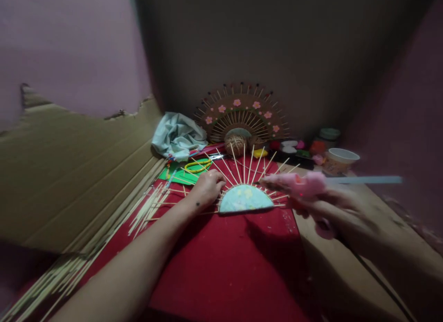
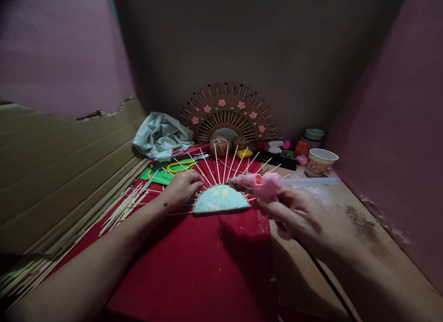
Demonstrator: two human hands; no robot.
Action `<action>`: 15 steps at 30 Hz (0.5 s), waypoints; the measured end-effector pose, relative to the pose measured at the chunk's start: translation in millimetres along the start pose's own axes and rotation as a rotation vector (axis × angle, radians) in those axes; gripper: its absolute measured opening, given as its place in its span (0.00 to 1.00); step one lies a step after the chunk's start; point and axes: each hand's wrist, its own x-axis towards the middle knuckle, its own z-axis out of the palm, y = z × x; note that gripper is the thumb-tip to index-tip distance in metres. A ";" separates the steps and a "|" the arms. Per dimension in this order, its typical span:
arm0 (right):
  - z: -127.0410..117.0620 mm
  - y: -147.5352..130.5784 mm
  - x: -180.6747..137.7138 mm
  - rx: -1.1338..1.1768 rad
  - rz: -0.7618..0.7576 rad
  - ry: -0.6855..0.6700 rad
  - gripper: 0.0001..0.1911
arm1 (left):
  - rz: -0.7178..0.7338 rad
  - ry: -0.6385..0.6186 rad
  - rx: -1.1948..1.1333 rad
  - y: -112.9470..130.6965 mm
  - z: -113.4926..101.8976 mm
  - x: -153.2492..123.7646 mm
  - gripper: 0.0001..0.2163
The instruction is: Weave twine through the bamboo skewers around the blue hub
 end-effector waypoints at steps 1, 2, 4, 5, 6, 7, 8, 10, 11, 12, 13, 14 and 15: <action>7.7 -7.9 8.4 0.034 -0.030 -0.052 0.12 | -0.002 -0.006 0.002 0.4 0.1 0.3 0.08; 15.0 -12.8 15.5 0.079 -0.046 -0.081 0.11 | -0.004 -0.011 0.004 0.8 0.1 0.7 0.09; 27.6 -15.1 26.2 0.141 -0.054 -0.106 0.11 | -0.006 -0.022 0.010 1.5 -0.2 1.9 0.09; 32.7 -14.1 30.1 0.148 -0.040 -0.110 0.12 | -0.006 -0.029 0.011 1.7 -0.4 2.5 0.09; 37.1 -12.6 33.1 0.141 -0.024 -0.118 0.12 | -0.004 -0.037 0.011 1.7 -0.7 3.0 0.09; 40.6 -11.2 35.5 0.123 -0.007 -0.125 0.12 | -0.002 -0.045 0.010 1.6 -0.8 3.4 0.09; 43.5 -10.4 37.1 0.103 0.007 -0.124 0.12 | 0.001 -0.051 0.010 1.4 -0.8 3.7 0.10; 48.0 -10.5 39.0 0.065 0.020 -0.115 0.12 | 0.005 -0.057 0.011 1.0 -0.5 4.2 0.10; 49.7 -11.2 39.5 0.046 0.025 -0.103 0.12 | 0.007 -0.058 0.013 1.0 -0.2 4.3 0.10; 51.3 -11.9 39.8 0.031 0.028 -0.088 0.12 | 0.009 -0.058 0.017 1.1 0.1 4.5 0.10; 52.8 -12.5 40.0 0.021 0.030 -0.074 0.13 | 0.011 -0.058 0.021 1.3 0.4 4.6 0.10; 54.2 -12.9 40.3 0.018 0.030 -0.067 0.13 | 0.013 -0.058 0.025 1.6 0.4 4.7 0.10; 55.5 -13.0 40.7 0.023 0.028 -0.061 0.13 | 0.016 -0.058 0.029 1.9 0.4 4.8 0.10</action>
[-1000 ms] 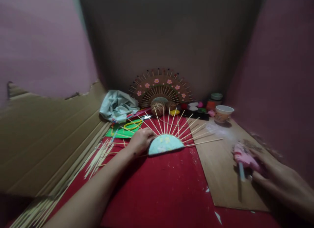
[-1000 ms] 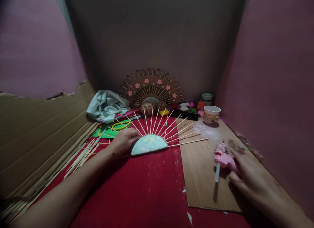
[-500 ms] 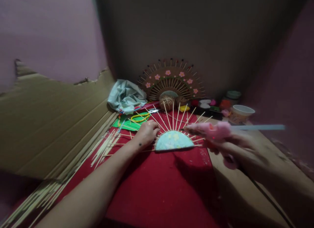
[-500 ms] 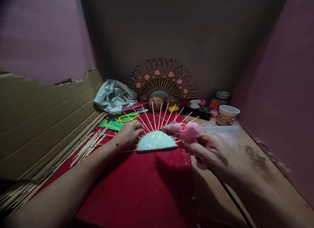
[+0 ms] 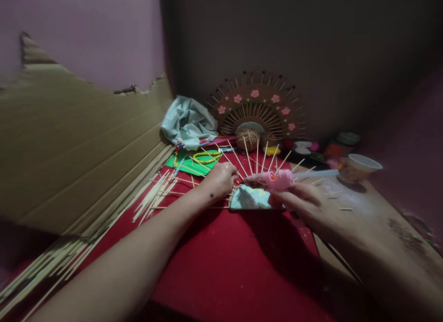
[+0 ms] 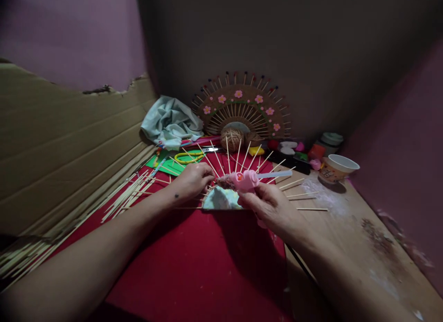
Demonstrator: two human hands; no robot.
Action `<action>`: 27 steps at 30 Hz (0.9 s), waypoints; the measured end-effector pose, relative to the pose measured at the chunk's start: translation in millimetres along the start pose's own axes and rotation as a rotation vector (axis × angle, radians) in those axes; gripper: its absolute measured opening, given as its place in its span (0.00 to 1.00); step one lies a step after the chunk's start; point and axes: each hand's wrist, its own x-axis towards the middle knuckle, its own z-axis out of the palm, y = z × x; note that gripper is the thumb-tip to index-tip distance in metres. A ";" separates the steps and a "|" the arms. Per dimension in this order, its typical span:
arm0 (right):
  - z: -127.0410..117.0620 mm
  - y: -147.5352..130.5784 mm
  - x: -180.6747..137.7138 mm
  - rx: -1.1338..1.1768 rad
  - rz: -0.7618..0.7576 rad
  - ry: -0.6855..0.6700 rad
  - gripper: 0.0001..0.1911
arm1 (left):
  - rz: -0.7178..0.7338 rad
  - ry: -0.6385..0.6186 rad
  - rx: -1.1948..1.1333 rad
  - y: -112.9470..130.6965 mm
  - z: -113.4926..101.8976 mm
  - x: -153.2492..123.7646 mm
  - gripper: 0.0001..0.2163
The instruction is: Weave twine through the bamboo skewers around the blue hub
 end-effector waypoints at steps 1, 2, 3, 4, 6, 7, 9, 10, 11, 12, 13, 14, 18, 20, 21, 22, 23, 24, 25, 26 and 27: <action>1.1 0.2 0.5 0.009 0.001 0.005 0.13 | 0.003 0.000 0.004 0.2 -0.2 0.0 0.11; 1.9 0.5 0.9 0.019 0.004 0.008 0.13 | 0.005 -0.001 0.009 0.4 -0.5 0.0 0.11; 2.5 0.9 1.4 0.025 0.014 0.010 0.13 | 0.006 -0.001 0.014 0.4 -0.8 0.0 0.11; 2.9 1.3 1.8 0.027 0.028 0.015 0.13 | 0.008 -0.001 0.019 0.4 -1.0 -0.1 0.11; 2.8 1.6 2.2 0.019 0.054 0.028 0.13 | 0.008 -0.002 0.026 0.0 -1.1 -0.1 0.11; 2.4 1.6 2.2 0.013 0.062 0.035 0.13 | 0.009 -0.002 0.029 -0.2 -0.9 -0.1 0.11; 1.6 1.3 1.8 0.003 0.072 0.056 0.13 | 0.010 -0.004 0.035 -0.6 -0.2 0.0 0.11; 1.2 1.1 1.6 -0.001 0.073 0.069 0.13 | 0.011 -0.006 0.038 -0.7 0.1 0.1 0.11; 1.1 1.0 1.4 -0.003 0.073 0.081 0.13 | 0.011 -0.006 0.041 -0.8 0.4 0.1 0.11; 1.1 1.0 1.4 -0.005 0.071 0.093 0.13 | 0.011 -0.007 0.043 -1.0 0.6 0.2 0.11; 1.3 1.2 1.5 -0.006 0.066 0.097 0.13 | 0.012 -0.008 0.045 -1.1 0.7 0.3 0.11; 1.6 1.4 1.8 -0.007 0.059 0.090 0.14 | 0.014 -0.009 0.046 -1.2 0.7 0.3 0.11; 2.9 3.0 4.0 -0.013 0.054 0.037 0.15 | 0.018 -0.011 0.048 -1.4 0.6 0.4 0.11; 3.2 4.3 5.2 -0.025 0.059 0.052 0.15 | 0.016 -0.008 0.049 -1.0 0.7 0.3 0.11; 3.3 5.3 5.8 -0.028 0.058 0.057 0.14 | 0.015 -0.007 0.049 -0.8 0.7 0.2 0.11; 3.3 6.7 6.5 -0.029 0.052 0.053 0.14 | 0.015 -0.006 0.049 -0.4 0.6 0.1 0.10; 3.3 8.3 7.1 -0.027 0.040 0.038 0.15 | 0.016 -0.005 0.049 -0.1 0.6 0.0 0.10; 3.4 10.1 7.6 -0.021 0.022 0.018 0.15 | 0.016 -0.004 0.048 0.1 0.6 0.0 0.10; 3.4 12.0 8.1 -0.016 0.004 -0.004 0.15 | 0.016 -0.004 0.048 0.3 0.7 0.1 0.11; 3.5 13.9 8.4 -0.013 -0.014 -0.019 0.14 | 0.015 -0.004 0.048 0.3 0.9 0.2 0.11; 3.6 15.4 8.6 -0.012 -0.031 -0.025 0.14 | 0.015 -0.003 0.048 0.1 1.3 0.4 0.11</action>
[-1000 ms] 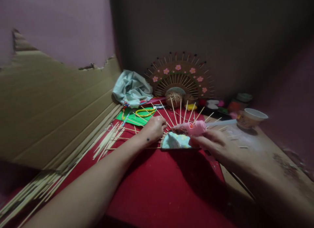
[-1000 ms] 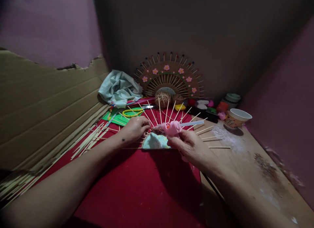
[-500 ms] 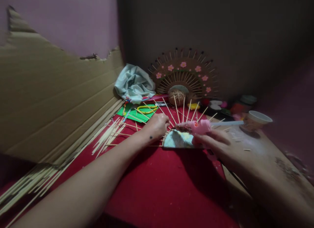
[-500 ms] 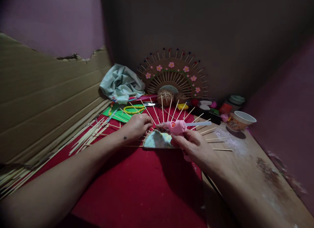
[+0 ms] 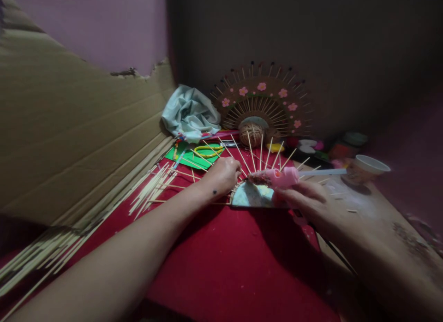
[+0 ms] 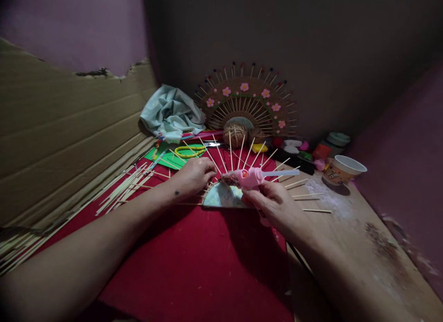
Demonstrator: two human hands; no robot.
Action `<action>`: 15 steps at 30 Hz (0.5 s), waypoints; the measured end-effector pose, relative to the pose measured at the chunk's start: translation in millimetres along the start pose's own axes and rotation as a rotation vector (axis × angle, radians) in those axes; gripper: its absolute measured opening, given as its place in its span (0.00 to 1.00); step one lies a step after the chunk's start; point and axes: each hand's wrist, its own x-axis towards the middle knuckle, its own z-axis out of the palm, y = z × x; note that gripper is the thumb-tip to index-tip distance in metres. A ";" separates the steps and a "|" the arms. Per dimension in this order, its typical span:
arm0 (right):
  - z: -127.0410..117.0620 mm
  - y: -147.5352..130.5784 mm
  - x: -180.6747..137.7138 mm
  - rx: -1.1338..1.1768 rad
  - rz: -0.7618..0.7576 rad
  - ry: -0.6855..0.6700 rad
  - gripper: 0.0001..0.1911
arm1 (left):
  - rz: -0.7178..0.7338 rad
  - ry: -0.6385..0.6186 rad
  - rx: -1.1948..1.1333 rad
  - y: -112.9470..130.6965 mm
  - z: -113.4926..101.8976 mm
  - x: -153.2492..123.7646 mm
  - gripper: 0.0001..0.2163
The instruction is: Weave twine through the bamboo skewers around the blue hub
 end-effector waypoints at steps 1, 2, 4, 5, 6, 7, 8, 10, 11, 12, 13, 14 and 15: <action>0.1 1.1 -0.1 -0.002 -0.013 0.003 0.14 | 0.000 0.000 0.001 -0.3 0.5 0.3 0.11; 0.1 1.5 -0.3 -0.007 -0.023 0.011 0.13 | 0.001 0.000 0.002 -0.6 1.0 0.5 0.11; -0.1 0.1 -1.2 -0.026 -0.033 0.030 0.13 | 0.007 -0.001 0.005 -1.5 2.1 1.0 0.10; -0.5 -2.0 -1.9 -0.039 -0.029 0.039 0.13 | 0.011 0.000 0.006 -1.8 2.5 1.1 0.10; -1.3 -4.9 -2.6 -0.053 -0.018 0.039 0.13 | 0.015 0.000 0.007 -2.1 2.6 1.1 0.10; -2.5 -8.5 -3.3 -0.066 -0.002 0.040 0.13 | 0.017 0.000 0.008 -2.2 2.6 1.0 0.10; -4.2 -12.7 -4.0 -0.079 0.017 0.042 0.13 | 0.019 0.000 0.009 -2.1 2.3 0.8 0.10; -8.1 -20.9 -5.3 -0.107 0.051 0.015 0.12 | 0.015 -0.001 0.010 -1.4 1.4 0.5 0.10; -9.9 -24.2 -5.8 -0.119 0.061 -0.009 0.12 | 0.012 -0.002 0.010 -1.0 0.8 0.3 0.10; -11.3 -26.5 -6.2 -0.125 0.062 -0.030 0.12 | 0.010 -0.002 0.008 -0.6 0.3 0.2 0.10; -11.9 -27.5 -6.3 -0.123 0.056 -0.050 0.12 | 0.007 -0.003 0.005 -0.3 -0.1 0.1 0.10; -11.8 -27.5 -6.4 -0.113 0.043 -0.062 0.12 | 0.006 -0.005 0.000 -0.2 -0.2 0.1 0.10; -11.0 -26.7 -6.3 -0.097 0.025 -0.060 0.13 | 0.004 -0.005 -0.006 -0.2 -0.2 0.3 0.10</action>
